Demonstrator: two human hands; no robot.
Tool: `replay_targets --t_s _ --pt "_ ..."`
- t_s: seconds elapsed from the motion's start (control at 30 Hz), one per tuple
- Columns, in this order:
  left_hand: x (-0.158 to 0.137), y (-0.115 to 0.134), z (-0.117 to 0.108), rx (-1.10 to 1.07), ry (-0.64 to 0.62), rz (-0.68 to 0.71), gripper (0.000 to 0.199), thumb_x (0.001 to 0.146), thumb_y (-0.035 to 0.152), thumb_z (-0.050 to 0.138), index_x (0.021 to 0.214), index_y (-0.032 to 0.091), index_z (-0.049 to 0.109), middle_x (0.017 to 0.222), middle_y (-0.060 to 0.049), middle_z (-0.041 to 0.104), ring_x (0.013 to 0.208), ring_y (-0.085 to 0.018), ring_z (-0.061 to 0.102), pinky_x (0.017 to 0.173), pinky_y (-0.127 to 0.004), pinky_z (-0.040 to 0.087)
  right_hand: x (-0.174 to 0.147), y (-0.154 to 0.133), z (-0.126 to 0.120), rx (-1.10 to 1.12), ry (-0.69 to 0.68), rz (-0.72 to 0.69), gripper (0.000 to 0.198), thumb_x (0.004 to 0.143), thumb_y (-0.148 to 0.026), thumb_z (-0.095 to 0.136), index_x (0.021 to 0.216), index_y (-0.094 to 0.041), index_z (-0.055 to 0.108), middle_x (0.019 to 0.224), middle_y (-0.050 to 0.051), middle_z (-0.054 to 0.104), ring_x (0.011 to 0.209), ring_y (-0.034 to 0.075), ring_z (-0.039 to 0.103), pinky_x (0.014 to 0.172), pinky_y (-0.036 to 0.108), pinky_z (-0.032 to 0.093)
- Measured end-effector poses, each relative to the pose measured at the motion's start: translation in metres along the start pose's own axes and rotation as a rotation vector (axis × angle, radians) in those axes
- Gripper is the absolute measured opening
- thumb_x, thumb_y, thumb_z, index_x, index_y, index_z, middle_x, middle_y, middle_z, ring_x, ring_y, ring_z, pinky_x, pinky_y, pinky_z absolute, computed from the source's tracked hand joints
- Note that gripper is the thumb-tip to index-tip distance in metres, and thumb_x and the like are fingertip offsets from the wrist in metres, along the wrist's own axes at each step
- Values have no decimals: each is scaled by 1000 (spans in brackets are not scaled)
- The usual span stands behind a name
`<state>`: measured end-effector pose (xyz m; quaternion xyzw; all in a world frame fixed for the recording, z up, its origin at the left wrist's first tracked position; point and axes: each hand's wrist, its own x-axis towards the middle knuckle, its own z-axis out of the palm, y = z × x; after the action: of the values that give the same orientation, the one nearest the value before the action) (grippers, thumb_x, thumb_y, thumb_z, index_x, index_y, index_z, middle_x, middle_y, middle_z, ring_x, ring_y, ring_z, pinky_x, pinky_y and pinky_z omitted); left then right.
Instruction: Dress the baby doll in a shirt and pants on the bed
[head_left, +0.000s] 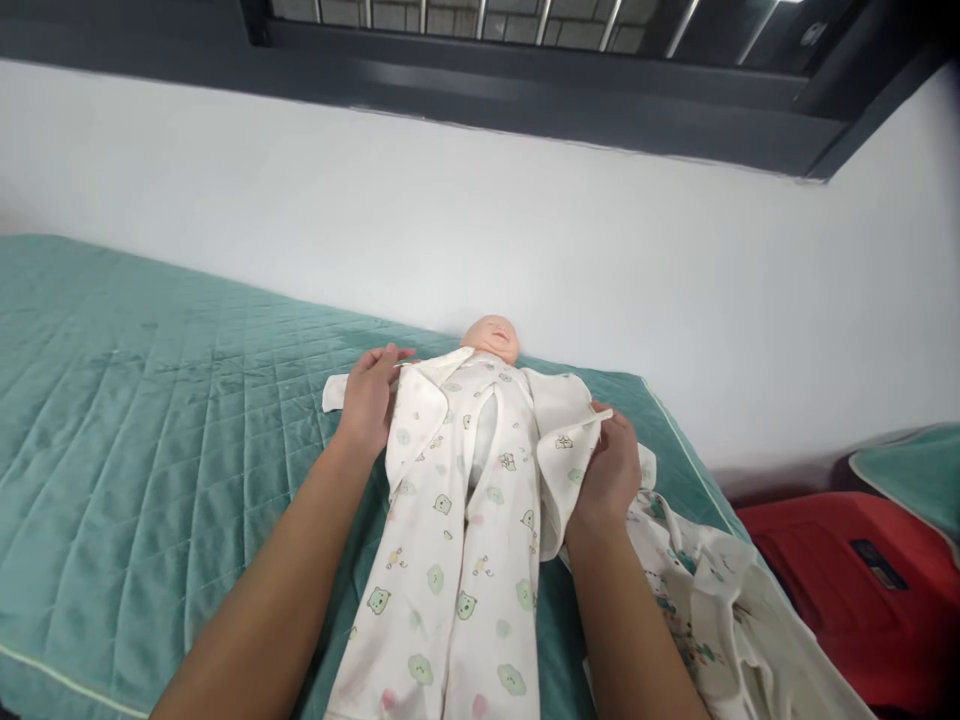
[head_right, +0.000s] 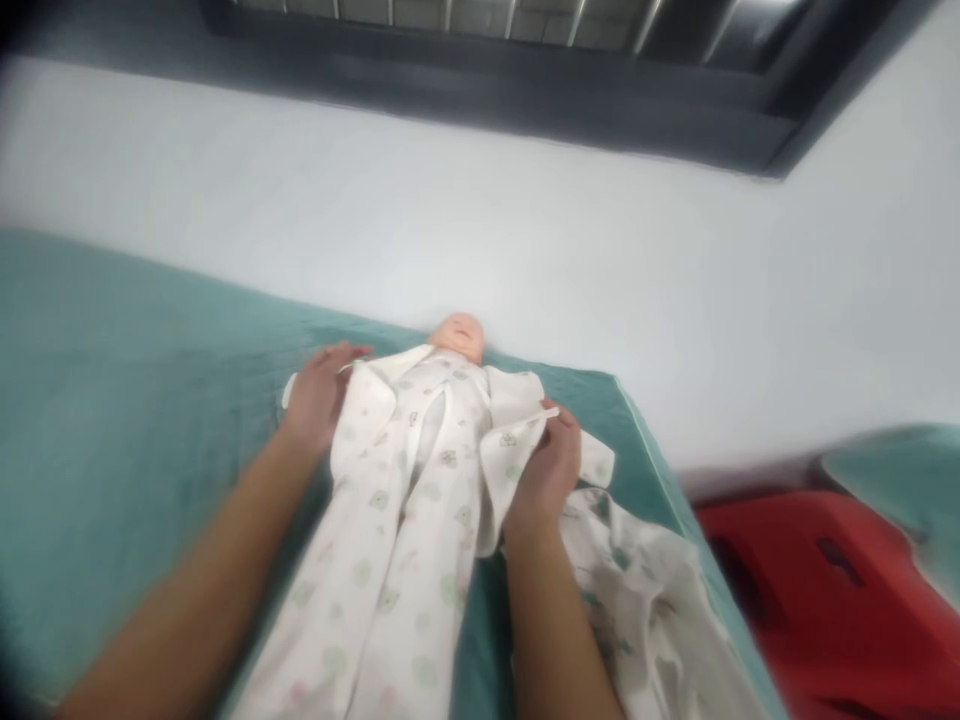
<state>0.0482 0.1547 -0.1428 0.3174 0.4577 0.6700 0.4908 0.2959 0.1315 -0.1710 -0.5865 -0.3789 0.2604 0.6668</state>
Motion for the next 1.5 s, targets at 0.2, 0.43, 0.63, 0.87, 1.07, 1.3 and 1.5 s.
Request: replay_targets --t_s 0.2,0.43,0.63,0.87,1.07,1.3,1.5 --pt "8 -7 -2 589 -111 21 38 74 52 67 87 16 64 90 -5 69 82 -19 61 71 -29 44 -5 -10 11 -100 -113 153 38 73 -49 62 99 -22 69 94 5 69 86 24 63 72 36 50" --pt "13 -17 -4 831 -163 191 27 82 44 57 73 18 58 73 0 62 71 -16 56 65 -27 40 -17 -11 17 -295 -186 -7 30 69 -26 57 98 -21 62 99 4 66 97 24 60 91 39 44" --pt "19 -19 -38 1271 33 378 22 93 38 44 94 20 58 97 -7 67 86 -22 61 70 -30 40 -3 -2 -5 -664 -328 -287 47 70 -3 39 106 -17 66 114 12 53 115 23 52 106 36 37" --pt "19 -14 -59 1567 55 385 30 100 36 31 106 21 56 113 -9 63 98 -26 61 71 -32 43 -9 -38 -22 -1278 -512 -514 55 73 5 38 116 -19 63 127 12 50 112 28 49 85 36 47" --pt "10 -16 -58 1617 94 463 28 97 28 37 113 20 58 114 -12 61 106 -29 57 82 -38 44 12 -52 -29 -1501 -614 -472 48 78 0 41 118 -17 63 136 13 48 120 31 47 84 37 47" --pt "14 -29 -42 1462 -154 805 34 97 36 42 124 22 57 132 -10 56 122 -26 48 107 -42 32 17 -29 -3 -1264 -527 -774 42 93 -21 38 131 -15 54 147 16 42 131 34 40 106 47 37" --pt "29 -36 -30 1512 -246 828 35 96 30 43 129 24 53 136 -10 54 122 -27 48 103 -43 34 44 -5 25 -1136 -561 -693 47 94 -17 30 135 -16 53 136 14 56 123 28 51 104 43 38"
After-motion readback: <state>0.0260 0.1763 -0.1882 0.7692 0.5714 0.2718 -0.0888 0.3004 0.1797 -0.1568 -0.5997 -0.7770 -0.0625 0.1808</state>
